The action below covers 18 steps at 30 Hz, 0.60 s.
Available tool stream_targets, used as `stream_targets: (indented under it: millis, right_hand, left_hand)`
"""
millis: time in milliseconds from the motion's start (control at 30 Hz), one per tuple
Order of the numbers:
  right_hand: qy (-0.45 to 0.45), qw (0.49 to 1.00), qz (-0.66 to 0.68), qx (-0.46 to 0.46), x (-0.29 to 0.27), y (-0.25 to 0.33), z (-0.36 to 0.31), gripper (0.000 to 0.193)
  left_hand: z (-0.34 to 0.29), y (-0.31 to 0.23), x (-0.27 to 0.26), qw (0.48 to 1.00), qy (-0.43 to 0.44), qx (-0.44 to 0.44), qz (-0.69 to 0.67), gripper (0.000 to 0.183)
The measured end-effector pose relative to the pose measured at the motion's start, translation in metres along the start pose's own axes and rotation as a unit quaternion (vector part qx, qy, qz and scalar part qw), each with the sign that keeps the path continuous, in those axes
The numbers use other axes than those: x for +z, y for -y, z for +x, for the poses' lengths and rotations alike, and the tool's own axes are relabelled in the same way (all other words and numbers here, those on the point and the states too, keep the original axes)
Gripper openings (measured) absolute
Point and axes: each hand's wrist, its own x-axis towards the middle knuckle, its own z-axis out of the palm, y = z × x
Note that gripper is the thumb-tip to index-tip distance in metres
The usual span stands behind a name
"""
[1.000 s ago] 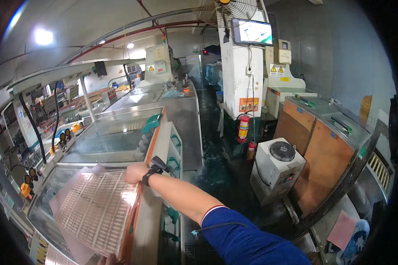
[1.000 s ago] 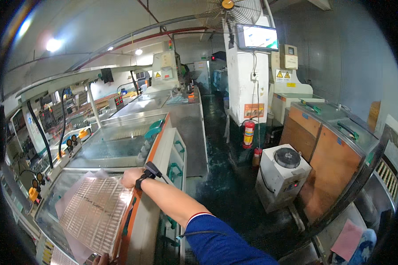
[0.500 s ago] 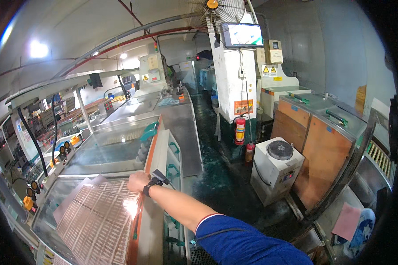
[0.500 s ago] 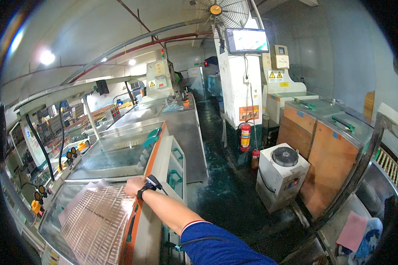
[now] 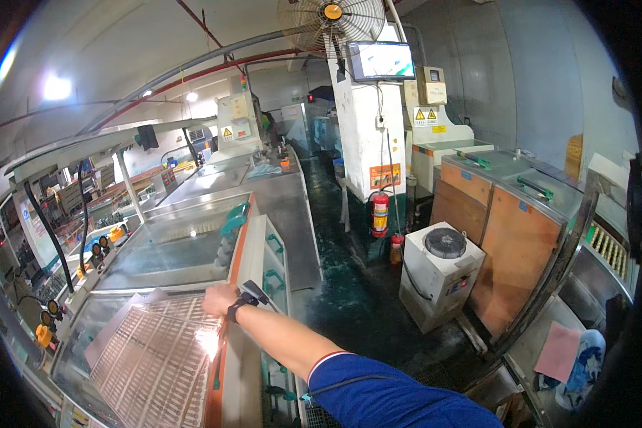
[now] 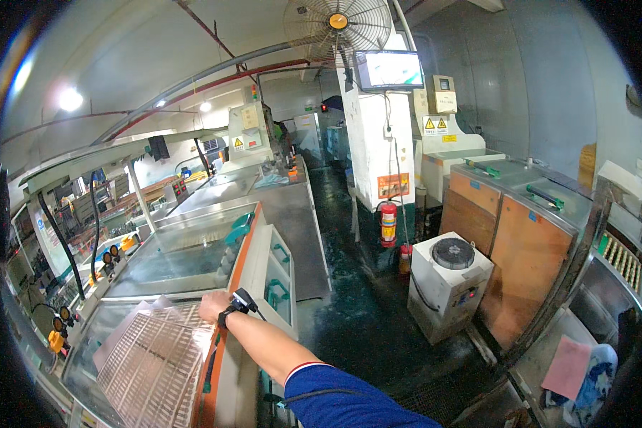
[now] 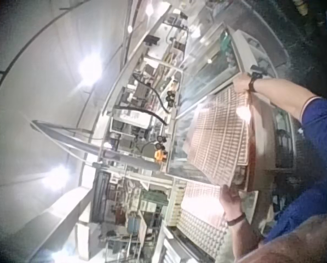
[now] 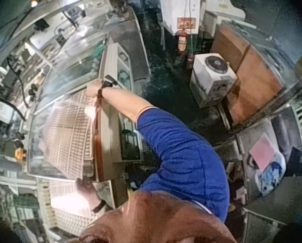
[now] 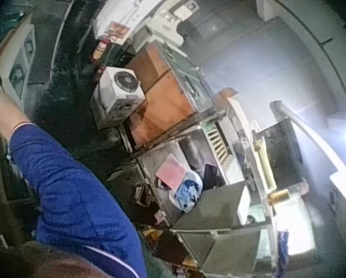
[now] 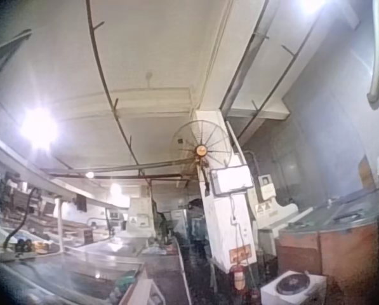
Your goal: Inspecting and handling sheets of semiconductor wafers on an industrial processing line and checking documentation.
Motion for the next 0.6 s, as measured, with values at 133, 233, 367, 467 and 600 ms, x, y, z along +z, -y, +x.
stream_targets:
  millis: [133, 233, 367, 467, 600]
  right_hand:
    - [-0.016, 1.000, 0.011, 0.003, -0.001, 0.003, -0.003, 0.032]
    - [-0.016, 0.999, 0.018, 0.024, -0.005, 0.013, -0.012, 0.034]
    - [0.004, 1.000, 0.008, 0.020, -0.012, 0.010, -0.015, 0.035]
    - [-0.012, 0.999, 0.019, 0.029, -0.007, 0.001, -0.006, 0.036]
    - [-0.010, 0.998, 0.063, 0.031, 0.000, 0.009, -0.008, 0.037]
  left_hand:
    - [-0.002, 0.001, -0.002, 0.999, 0.024, -0.009, 0.025, 0.049]
    - [-0.009, 0.001, 0.002, 1.000, 0.005, 0.011, 0.008, 0.051]
    - [-0.002, 0.010, -0.016, 0.996, 0.055, 0.040, 0.061, 0.051]
    - [-0.003, 0.005, -0.003, 0.997, 0.043, 0.034, 0.058, 0.048]
    - [-0.018, 0.004, -0.008, 0.990, 0.045, 0.050, 0.122, 0.047]
